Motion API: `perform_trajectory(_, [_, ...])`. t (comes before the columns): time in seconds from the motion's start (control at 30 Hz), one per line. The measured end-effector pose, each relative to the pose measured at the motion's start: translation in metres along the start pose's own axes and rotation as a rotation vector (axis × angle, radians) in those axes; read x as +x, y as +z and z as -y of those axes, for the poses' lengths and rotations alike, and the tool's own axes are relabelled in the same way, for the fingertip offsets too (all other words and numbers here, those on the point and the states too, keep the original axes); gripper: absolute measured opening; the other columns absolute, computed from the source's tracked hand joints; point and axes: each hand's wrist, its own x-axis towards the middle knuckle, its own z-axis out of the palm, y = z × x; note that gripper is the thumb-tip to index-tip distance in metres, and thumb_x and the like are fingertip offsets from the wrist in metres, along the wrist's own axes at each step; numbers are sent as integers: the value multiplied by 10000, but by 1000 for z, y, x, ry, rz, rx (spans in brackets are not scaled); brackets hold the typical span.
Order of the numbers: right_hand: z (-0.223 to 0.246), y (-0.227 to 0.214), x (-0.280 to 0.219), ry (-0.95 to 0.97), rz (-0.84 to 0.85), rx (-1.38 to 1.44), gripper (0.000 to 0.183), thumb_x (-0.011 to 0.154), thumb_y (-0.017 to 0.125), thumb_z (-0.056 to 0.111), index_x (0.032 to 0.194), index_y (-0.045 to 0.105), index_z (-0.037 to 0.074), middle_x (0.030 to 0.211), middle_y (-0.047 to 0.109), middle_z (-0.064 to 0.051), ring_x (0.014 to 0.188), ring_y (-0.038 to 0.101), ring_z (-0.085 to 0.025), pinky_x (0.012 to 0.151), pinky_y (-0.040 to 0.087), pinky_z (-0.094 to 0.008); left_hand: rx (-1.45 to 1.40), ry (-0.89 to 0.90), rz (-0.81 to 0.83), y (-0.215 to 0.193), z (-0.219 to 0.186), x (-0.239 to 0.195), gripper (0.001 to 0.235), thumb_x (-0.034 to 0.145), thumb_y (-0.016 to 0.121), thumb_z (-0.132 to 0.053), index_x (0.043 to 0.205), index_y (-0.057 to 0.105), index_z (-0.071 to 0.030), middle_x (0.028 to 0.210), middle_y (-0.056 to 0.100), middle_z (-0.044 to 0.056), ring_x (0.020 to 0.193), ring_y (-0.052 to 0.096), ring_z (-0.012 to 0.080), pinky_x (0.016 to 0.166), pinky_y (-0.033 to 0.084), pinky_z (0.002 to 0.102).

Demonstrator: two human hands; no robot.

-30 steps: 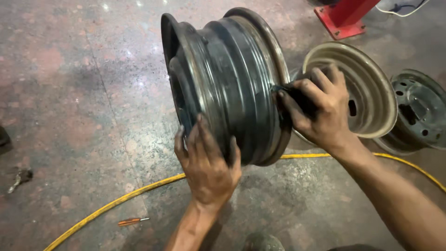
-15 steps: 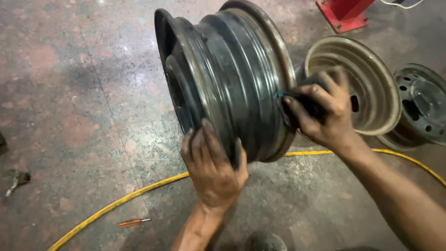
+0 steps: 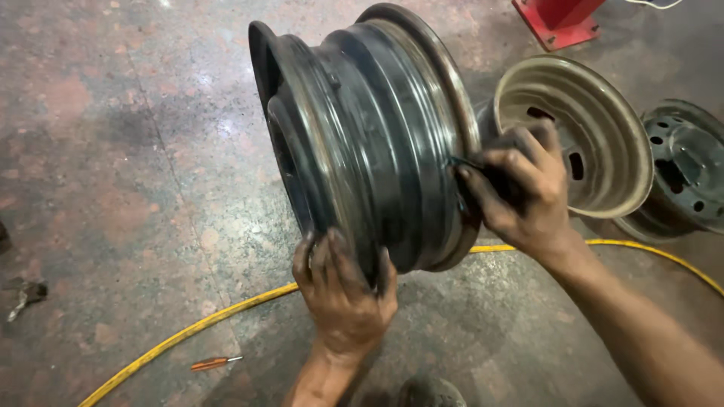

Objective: The person scrubs the surface of a black car wheel rim using a blue abrasive pad. They hold the rim with one hand and scrub with the other, rotating the rim to access different areas. The person continues this repetitive scrubbing action on the same rim for the duration of the clip.

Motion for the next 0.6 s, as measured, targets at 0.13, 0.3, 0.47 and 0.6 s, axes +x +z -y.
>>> perform_trajectory(0.13, [-28, 1, 47, -55, 50, -115, 178, 950, 827, 131, 1022, 702, 27, 1012, 650, -173, 1067, 631, -382, 1081, 411, -527, -26, -16, -7, 9, -10, -16, 822, 896, 816, -168, 1449, 282, 121, 1161, 564, 283, 1111, 573, 444, 1048, 461, 609])
perform_trajectory(0.3, [-57, 44, 132, 252, 203, 61, 347, 948, 830, 322, 1149, 719, 62, 1070, 699, -156, 994, 651, -303, 849, 514, -452, 11, -24, -7, 15, -16, 1, 819, 878, 810, -153, 1439, 286, 131, 1147, 595, 290, 1051, 600, 417, 994, 472, 607])
perform_trajectory(0.47, [8, 2, -2, 26, -16, -203, 172, 1010, 805, 173, 1084, 706, 53, 1088, 678, -158, 1156, 623, -377, 1112, 440, -567, 14, -58, 19, 10, -6, -4, 853, 894, 816, -158, 1473, 263, 138, 1053, 641, 257, 864, 624, 374, 819, 515, 525])
perform_trajectory(0.6, [18, -7, -6, 33, 70, -390, 256, 899, 805, 197, 1131, 743, 106, 1130, 645, -193, 1141, 555, -474, 1002, 405, -558, -93, -50, 30, 17, -8, -14, 931, 927, 806, -158, 1548, 171, 120, 977, 675, 231, 708, 618, 343, 667, 524, 450])
